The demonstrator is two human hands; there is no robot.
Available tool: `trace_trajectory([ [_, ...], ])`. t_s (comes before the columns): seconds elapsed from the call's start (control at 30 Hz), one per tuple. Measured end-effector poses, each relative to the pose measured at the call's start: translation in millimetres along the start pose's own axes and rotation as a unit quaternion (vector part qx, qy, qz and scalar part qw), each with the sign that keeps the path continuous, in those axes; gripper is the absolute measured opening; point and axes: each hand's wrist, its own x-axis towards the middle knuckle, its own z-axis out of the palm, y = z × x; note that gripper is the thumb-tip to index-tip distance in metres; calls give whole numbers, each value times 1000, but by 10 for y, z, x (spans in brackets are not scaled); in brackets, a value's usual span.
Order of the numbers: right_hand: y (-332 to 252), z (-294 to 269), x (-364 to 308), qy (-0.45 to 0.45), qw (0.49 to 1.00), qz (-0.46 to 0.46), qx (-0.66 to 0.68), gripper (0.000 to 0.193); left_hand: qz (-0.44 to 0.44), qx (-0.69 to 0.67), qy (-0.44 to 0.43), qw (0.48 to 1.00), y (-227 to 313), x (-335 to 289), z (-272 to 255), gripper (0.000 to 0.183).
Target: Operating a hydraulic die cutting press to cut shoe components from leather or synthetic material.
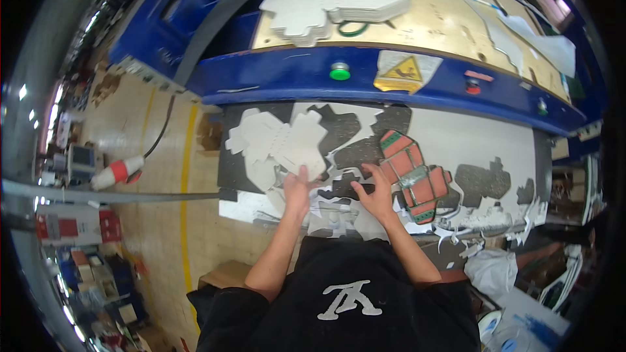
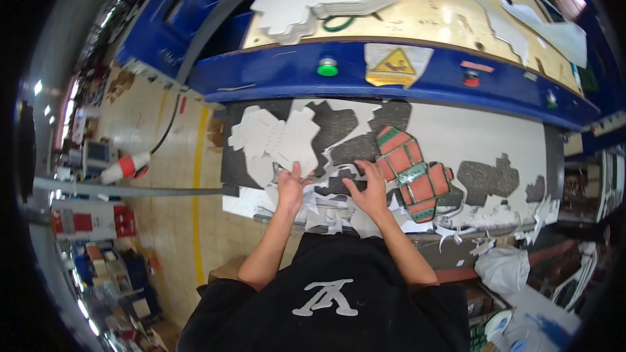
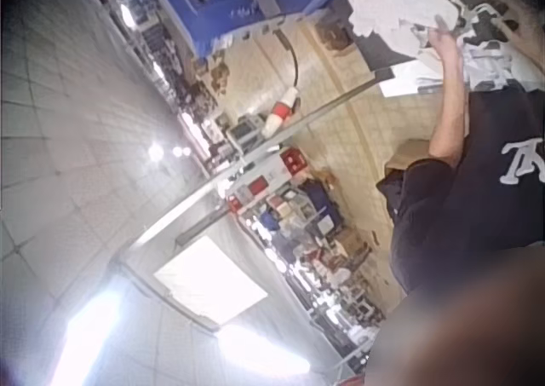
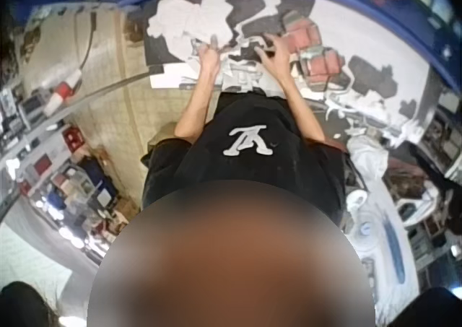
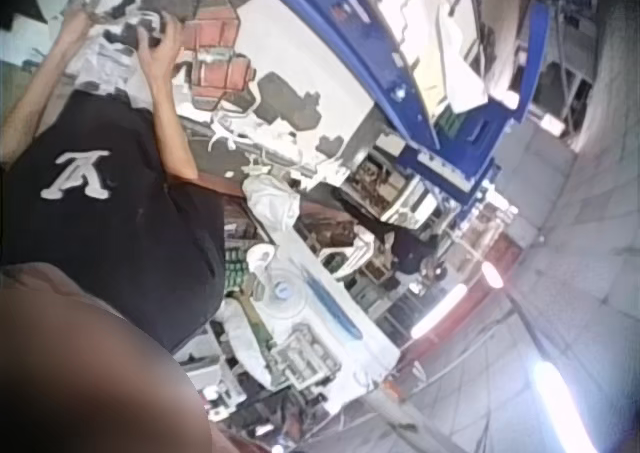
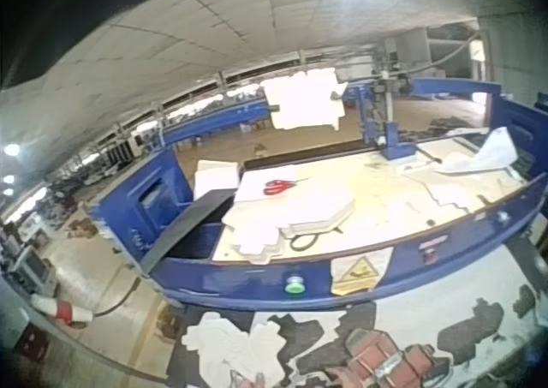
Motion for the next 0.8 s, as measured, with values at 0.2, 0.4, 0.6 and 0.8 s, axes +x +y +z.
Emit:
trace_trajectory([
  [0.2,-414,543,314,-68,820,199,532,42,11,44,-9,999,-157,-679,256,24],
  [0.4,-99,308,668,-135,937,86,309,37,260,404,31,877,656,-972,-275,32],
  [0.6,-544,586,1487,-392,877,12,277,38,261,520,-18,813,1379,-472,-1112,27],
  [0.8,-775,1544,1700,-121,925,251,257,62,87,261,-14,961,1053,408,-1649,22],
])
